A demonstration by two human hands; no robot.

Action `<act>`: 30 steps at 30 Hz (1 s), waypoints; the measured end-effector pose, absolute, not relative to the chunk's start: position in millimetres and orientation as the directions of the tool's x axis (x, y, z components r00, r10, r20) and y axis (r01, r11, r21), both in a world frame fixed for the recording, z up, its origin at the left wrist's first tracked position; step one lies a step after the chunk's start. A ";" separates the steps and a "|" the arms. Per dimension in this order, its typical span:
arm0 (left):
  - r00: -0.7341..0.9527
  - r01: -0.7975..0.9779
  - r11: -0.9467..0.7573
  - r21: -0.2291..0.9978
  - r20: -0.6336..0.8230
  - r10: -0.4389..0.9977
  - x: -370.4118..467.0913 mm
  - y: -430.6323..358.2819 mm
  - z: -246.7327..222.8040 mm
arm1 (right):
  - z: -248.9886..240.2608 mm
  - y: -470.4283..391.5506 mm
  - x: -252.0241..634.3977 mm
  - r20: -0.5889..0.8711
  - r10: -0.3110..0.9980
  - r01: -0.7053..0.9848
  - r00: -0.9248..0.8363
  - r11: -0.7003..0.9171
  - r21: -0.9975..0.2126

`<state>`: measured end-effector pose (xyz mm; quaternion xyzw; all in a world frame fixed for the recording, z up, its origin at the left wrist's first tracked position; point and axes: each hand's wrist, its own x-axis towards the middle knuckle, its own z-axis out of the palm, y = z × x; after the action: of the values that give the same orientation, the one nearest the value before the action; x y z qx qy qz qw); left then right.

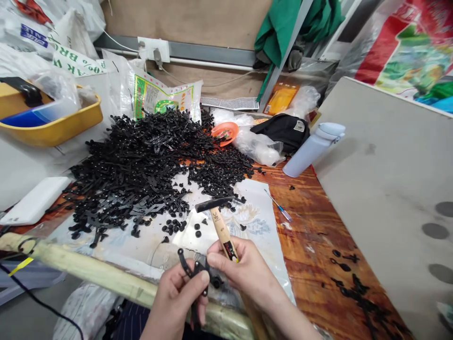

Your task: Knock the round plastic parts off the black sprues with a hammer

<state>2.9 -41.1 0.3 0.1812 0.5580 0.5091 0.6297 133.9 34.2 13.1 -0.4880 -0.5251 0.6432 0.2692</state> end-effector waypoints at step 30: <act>-0.232 -0.356 0.519 0.777 -0.612 0.756 -15.6 3.9 -7.4 | -22.7 56.4 161.1 -0.152 0.952 0.388 -0.265 -0.039 -0.921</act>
<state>-15.6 3.9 -7.4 0.1580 0.6329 0.4643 0.5991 161.1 56.4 -22.7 -0.5323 -0.6296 0.4860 0.2900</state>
